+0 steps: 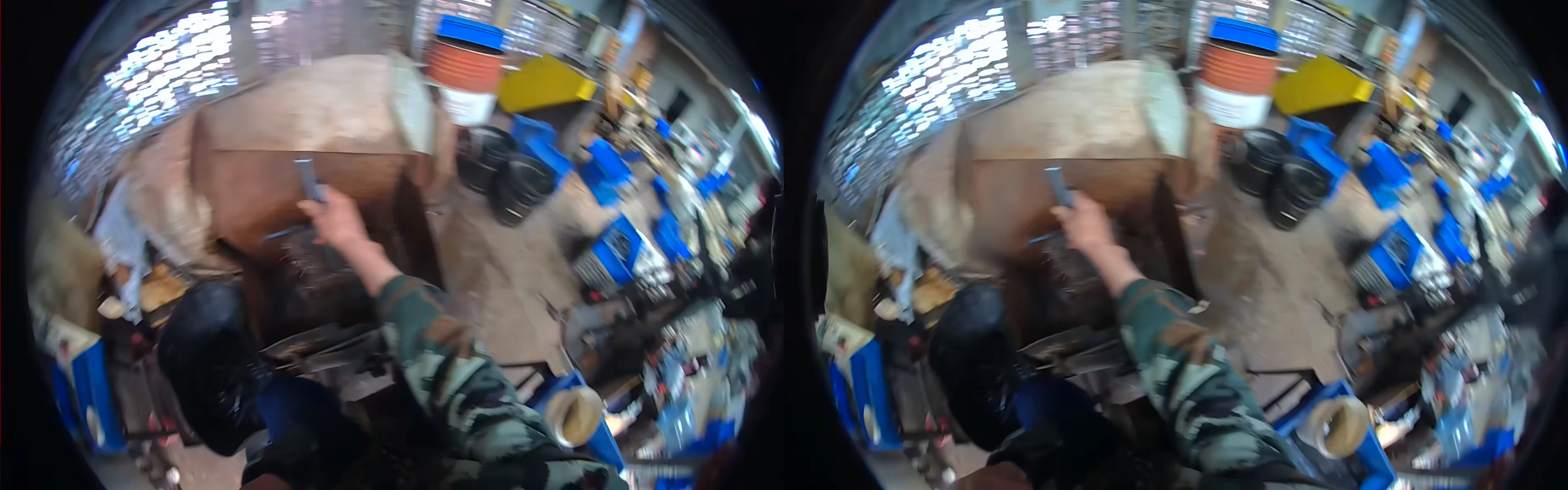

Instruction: Assembling small metal components into a fixture on a workbench and retrieving parts from a storage bin.

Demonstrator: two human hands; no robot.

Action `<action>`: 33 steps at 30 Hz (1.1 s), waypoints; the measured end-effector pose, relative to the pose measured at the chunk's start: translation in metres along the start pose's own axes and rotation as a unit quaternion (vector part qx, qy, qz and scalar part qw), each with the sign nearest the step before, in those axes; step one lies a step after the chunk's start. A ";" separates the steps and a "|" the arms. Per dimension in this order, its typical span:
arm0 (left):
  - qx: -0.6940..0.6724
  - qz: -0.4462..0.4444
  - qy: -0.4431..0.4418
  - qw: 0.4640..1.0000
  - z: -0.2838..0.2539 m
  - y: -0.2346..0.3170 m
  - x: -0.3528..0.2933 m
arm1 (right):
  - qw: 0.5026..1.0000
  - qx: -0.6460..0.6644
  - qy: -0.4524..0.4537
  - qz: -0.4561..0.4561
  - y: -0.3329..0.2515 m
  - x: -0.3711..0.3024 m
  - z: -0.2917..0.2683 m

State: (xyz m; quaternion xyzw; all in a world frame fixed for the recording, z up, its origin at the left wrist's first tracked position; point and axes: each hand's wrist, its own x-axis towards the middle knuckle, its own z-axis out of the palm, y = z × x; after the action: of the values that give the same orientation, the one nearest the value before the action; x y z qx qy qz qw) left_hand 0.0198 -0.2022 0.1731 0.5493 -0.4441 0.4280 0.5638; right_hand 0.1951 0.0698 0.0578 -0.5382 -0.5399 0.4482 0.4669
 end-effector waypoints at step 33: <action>0.691 -0.563 0.237 0.388 -0.269 -0.079 -0.069 | 0.996 0.000 0.041 -0.078 0.008 0.001 0.006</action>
State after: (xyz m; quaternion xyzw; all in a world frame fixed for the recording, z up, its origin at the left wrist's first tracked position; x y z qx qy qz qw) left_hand 0.0886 0.0642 0.0864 0.7509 0.5661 0.2854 0.1852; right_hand 0.1905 0.0714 0.0485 -0.5122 -0.5607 0.3881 0.5221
